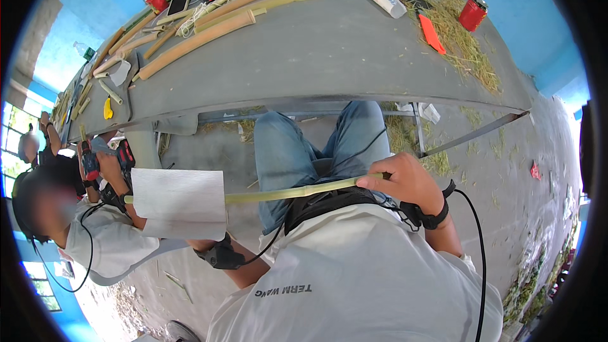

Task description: Sanding a long bamboo strip with a piece of sandpaper.

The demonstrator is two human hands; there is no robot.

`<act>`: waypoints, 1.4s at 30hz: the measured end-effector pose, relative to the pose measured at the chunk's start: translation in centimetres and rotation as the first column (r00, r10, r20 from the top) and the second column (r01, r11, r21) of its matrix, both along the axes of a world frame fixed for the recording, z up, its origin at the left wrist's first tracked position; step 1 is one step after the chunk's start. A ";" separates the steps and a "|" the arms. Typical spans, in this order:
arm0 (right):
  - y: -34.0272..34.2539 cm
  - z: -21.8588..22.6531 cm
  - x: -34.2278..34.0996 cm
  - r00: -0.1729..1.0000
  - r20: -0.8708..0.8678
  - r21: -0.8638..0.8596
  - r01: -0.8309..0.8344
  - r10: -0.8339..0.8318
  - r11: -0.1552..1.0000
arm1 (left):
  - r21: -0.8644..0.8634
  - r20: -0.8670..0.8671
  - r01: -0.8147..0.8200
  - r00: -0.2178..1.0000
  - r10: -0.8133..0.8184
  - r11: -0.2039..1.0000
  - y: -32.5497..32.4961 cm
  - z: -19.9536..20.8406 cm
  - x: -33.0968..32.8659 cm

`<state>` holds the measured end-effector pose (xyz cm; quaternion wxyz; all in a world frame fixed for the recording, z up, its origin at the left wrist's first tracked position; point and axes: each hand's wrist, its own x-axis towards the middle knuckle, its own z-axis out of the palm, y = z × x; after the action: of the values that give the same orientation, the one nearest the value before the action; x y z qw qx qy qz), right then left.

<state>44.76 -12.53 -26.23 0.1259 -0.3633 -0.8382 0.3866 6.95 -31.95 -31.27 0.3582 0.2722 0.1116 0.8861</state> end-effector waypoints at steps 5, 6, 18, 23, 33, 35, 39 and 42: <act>0.1 0.2 -0.1 1.000 -0.008 0.015 -0.004 0.004 1.000 | -0.007 0.001 -0.007 1.000 0.007 1.000 0.0 -0.1 0.1; 0.1 0.3 -0.1 1.000 -0.013 0.009 -0.004 0.004 1.000 | -0.010 0.003 -0.004 1.000 0.004 1.000 0.1 -0.1 0.2; 0.2 0.6 0.7 0.997 -0.073 -0.030 -0.040 0.038 0.999 | -0.046 0.007 -0.005 1.000 0.005 0.999 0.2 -0.5 1.2; -0.2 1.5 -0.7 1.000 0.009 -0.081 -0.005 0.006 0.997 | -0.082 0.006 -0.008 1.000 0.009 0.997 0.4 -1.2 1.8; 0.5 0.3 -1.2 0.996 -0.073 -0.025 -0.055 0.053 0.998 | -0.116 -0.017 -0.027 1.000 0.025 0.993 -0.1 -1.4 0.5; 0.9 0.1 0.0 0.996 -0.077 -0.061 -0.058 0.054 0.996 | -0.109 -0.020 -0.033 0.999 0.031 0.994 -0.3 -1.0 -0.2; 0.8 0.2 1.1 1.000 -0.028 -0.072 0.009 -0.011 0.997 | -0.129 -0.027 -0.045 0.999 0.041 0.991 -0.2 -1.1 -0.4; 0.4 0.4 0.5 0.996 0.059 -0.108 0.079 -0.073 0.991 | -0.183 -0.019 -0.060 0.998 0.058 0.981 0.3 -2.0 0.7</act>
<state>45.29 -12.16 -25.84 0.0976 -0.4119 -0.8043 0.4170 7.60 -31.63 -33.32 0.3545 0.2407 0.2031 0.8804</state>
